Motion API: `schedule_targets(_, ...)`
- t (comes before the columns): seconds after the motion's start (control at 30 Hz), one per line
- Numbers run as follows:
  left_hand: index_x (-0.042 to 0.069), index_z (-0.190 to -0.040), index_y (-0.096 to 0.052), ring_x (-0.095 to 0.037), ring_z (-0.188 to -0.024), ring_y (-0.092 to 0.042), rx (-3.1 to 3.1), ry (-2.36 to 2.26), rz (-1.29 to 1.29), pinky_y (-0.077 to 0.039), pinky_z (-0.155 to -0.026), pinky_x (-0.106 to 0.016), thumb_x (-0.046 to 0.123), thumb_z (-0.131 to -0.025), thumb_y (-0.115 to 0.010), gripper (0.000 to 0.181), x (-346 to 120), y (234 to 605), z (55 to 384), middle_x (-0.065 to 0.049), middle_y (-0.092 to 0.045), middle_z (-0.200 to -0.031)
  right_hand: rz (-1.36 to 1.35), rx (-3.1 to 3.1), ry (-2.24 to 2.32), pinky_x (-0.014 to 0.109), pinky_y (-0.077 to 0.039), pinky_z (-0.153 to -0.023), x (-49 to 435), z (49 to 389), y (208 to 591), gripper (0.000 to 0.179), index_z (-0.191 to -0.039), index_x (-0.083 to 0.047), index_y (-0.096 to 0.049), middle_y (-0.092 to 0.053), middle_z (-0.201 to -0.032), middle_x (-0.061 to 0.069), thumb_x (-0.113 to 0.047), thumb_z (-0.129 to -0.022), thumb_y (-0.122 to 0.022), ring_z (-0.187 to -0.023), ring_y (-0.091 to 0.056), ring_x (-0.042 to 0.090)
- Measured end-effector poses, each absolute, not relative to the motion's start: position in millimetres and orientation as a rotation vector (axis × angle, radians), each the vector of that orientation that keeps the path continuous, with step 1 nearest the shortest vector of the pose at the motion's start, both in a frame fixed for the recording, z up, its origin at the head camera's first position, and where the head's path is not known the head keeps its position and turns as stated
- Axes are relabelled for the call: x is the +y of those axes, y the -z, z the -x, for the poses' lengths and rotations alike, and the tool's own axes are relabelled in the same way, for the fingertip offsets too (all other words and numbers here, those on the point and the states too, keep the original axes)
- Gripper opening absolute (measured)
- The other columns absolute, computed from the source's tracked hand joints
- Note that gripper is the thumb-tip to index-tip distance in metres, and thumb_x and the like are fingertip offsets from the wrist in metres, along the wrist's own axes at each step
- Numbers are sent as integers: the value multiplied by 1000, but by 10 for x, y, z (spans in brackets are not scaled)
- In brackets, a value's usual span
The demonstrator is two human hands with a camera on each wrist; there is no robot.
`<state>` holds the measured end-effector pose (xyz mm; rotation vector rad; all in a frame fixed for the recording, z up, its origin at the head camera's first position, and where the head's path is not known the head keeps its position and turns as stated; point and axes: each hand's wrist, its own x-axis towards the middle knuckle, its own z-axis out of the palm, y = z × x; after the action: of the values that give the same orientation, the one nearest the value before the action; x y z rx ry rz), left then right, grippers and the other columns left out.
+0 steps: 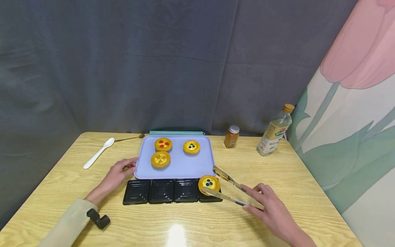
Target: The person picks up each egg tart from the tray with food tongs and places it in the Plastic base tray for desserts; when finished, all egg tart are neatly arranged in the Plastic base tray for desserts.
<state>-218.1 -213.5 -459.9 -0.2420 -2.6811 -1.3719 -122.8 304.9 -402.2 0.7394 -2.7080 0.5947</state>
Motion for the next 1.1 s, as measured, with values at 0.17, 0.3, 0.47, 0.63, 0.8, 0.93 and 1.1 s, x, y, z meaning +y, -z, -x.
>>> schedule_targets(0.17, -2, -143, -55, -32, -111, -55, -2682, 1368, 238, -30, -100, -56, 12, -101, -62, 45, -2131, 4616, 2193, -10, -64, -112, -747, -2692, -595, 24, -32, -64, 2991, 1273, 3954, 58, -141, -22, -63, -44, -93, -13, -24, -85, -82, -82, -37, 6)
schedule_targets(0.3, -2, -143, -55, -33, -111, -54, -2682, 1371, 232, -26, -100, -56, 12, -101, -62, 45, -2135, 4622, 2200, -10, -64, -112, -762, -2666, -585, 24, -32, -65, 2938, 1330, 3894, 59, -141, -21, -63, -44, -93, -14, -22, -85, -82, -81, -38, 7)
schedule_targets(0.47, -2, -143, -55, -33, -111, -55, -2676, 1371, 238, -24, -99, -56, 12, -101, -62, 45, -2143, 4620, 2199, -10, -64, -111, -753, -2679, -582, 25, -32, -65, 2870, 1417, 3891, 58, -140, -19, -63, -44, -92, -13, -23, -86, -82, -80, -37, 7)
schedule_targets(0.63, -3, -142, -56, -33, -110, -56, -2668, 1369, 253, -24, -99, -57, 12, -101, -62, 44, -2143, 4612, 2191, -10, -64, -111, -728, -2700, -557, 26, -32, -65, 2808, 1517, 3900, 57, -141, -17, -63, -44, -91, -11, -23, -87, -81, -79, -37, 9)
schedule_targets(0.8, -3, -142, -55, -33, -110, -56, -2666, 1365, 258, -23, -100, -57, 12, -101, -63, 44, -2142, 4602, 2190, -10, -64, -110, -697, -2730, -575, 28, -32, -65, 2751, 1630, 3882, 56, -141, -16, -63, -44, -90, -6, -21, -88, -80, -78, -38, 13)
schedule_targets(0.93, -3, -143, -55, -33, -111, -55, -2673, 1370, 249, -23, -100, -57, 12, -101, -62, 45, -2137, 4602, 2189, -10, -64, -111, -678, -2760, -586, 29, -31, -63, 2713, 1736, 3883, 57, -141, -14, -62, -43, -88, -4, -20, -88, -81, -76, -37, 15)
schedule_targets(1.1, -2, -143, -55, -35, -113, -53, -2677, 1372, 243, -23, -101, -58, 12, -101, -62, 45, -2134, 4607, 2190, -11, -64, -112, -696, -2761, -574, 30, -32, -64, 2683, 1867, 3914, 58, -141, -12, -62, -44, -86, -1, -20, -87, -81, -75, -36, 15)
